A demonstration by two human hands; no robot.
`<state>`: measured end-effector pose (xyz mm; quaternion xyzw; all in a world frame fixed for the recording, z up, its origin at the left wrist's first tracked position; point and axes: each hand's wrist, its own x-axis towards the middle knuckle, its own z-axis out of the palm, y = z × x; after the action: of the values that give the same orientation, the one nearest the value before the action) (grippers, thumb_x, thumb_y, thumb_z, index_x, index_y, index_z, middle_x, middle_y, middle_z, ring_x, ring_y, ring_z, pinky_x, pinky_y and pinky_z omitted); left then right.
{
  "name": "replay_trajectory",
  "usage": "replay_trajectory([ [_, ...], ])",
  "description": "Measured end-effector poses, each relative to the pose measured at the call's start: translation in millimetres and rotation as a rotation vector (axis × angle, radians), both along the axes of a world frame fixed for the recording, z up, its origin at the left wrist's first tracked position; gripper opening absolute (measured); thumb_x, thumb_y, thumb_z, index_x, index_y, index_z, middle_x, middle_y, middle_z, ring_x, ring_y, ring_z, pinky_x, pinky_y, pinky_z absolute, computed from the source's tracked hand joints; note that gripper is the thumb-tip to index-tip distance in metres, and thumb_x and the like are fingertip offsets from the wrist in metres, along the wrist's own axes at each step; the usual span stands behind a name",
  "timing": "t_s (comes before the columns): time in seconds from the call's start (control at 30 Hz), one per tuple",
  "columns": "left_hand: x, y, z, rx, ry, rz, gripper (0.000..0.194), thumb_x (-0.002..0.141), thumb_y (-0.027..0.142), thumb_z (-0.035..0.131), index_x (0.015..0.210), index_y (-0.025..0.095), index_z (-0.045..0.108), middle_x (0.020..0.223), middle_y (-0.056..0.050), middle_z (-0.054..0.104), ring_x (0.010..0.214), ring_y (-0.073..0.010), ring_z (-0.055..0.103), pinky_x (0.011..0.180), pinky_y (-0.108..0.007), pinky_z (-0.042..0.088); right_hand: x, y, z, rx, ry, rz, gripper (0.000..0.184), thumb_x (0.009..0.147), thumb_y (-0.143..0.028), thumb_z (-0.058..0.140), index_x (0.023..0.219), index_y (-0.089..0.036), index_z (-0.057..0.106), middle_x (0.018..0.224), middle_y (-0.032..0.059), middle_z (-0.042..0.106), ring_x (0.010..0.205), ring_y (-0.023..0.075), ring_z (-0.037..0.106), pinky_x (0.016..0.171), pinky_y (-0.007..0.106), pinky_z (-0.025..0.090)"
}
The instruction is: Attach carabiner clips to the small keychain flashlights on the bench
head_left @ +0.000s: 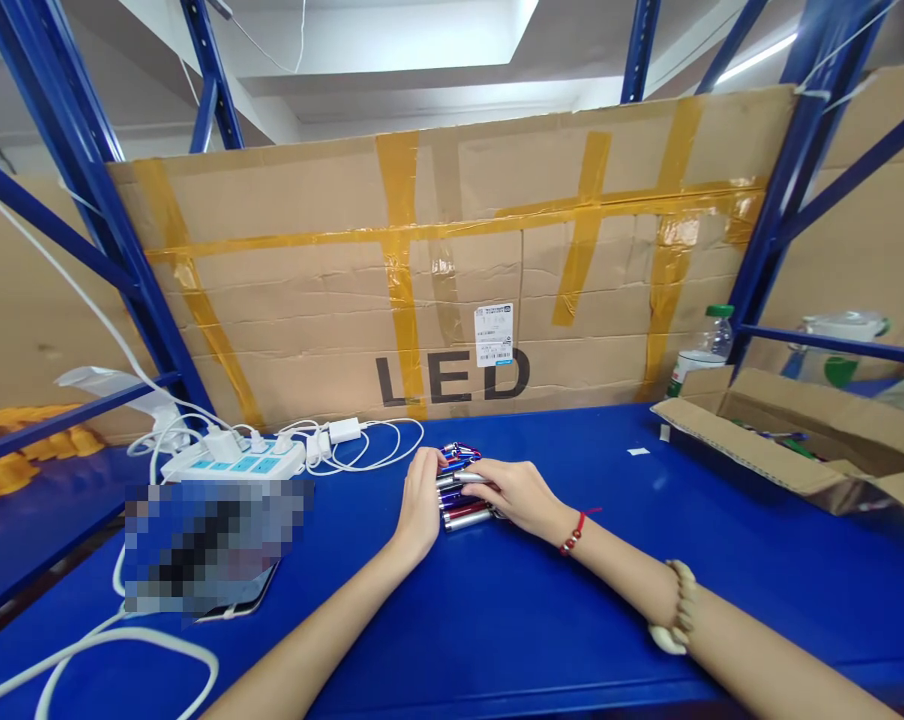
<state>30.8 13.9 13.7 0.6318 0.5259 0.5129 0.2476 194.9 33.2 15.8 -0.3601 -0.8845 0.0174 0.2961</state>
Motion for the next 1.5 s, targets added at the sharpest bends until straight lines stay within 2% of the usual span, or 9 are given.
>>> replay_trajectory([
  [0.23,0,1,-2.5,0.067,-0.025,-0.020,0.036,0.092,0.035,0.016,0.074,0.022,0.045,0.082,-0.003,0.055,0.082,-0.0171,0.052,0.078,-0.029,0.042,-1,1,-2.7,-0.001,-0.080,0.021,0.027,0.093,-0.041,0.044,0.105,-0.026,0.063,0.096,0.0006,0.072,0.083,0.0135,0.066,0.064,0.020,0.043],
  [0.5,0,0,-3.4,0.065,-0.006,-0.033,0.026,0.087,0.027,0.023,0.074,0.021,0.045,0.082,-0.002,0.055,0.085,-0.0170,0.052,0.082,-0.030,0.041,-1,3,-5.5,-0.011,-0.092,0.009,0.027,0.091,-0.041,0.046,0.101,-0.023,0.064,0.095,0.0013,0.072,0.082,0.0138,0.067,0.065,0.020,0.041],
  [0.8,-1,1,-3.8,0.065,-0.015,-0.060,0.027,0.087,0.029,0.022,0.074,0.021,0.043,0.083,-0.003,0.053,0.085,-0.0177,0.050,0.082,-0.030,0.038,-1,5,-7.0,0.012,-0.083,0.007,0.028,0.092,-0.042,0.044,0.102,-0.025,0.064,0.092,0.0011,0.073,0.078,0.0132,0.066,0.062,0.020,0.039],
  [1.13,-2,7,-11.1,0.094,0.012,-0.048,0.035,0.091,0.032,0.018,0.074,0.021,0.047,0.082,-0.002,0.055,0.083,-0.0173,0.052,0.079,-0.031,0.040,-1,3,-6.7,0.022,-0.138,-0.005,0.036,0.089,-0.051,0.044,0.087,-0.022,0.066,0.079,0.0020,0.073,0.066,0.0138,0.064,0.055,0.021,0.032],
  [1.37,-2,4,-8.9,0.082,0.039,-0.052,0.032,0.090,0.029,0.019,0.075,0.021,0.046,0.084,-0.002,0.055,0.085,-0.0174,0.051,0.081,-0.031,0.039,-1,2,-4.9,0.030,-0.125,0.007,0.041,0.091,-0.052,0.040,0.084,-0.021,0.066,0.076,0.0024,0.072,0.065,0.0130,0.063,0.054,0.021,0.030],
  [1.5,-2,3,-7.4,0.075,0.041,-0.056,0.028,0.089,0.027,0.021,0.075,0.021,0.045,0.085,-0.002,0.055,0.087,-0.0175,0.051,0.082,-0.031,0.039,-1,2,-5.4,0.035,-0.112,0.007,0.042,0.091,-0.053,0.039,0.086,-0.021,0.066,0.081,0.0031,0.072,0.068,0.0131,0.063,0.055,0.021,0.031],
])
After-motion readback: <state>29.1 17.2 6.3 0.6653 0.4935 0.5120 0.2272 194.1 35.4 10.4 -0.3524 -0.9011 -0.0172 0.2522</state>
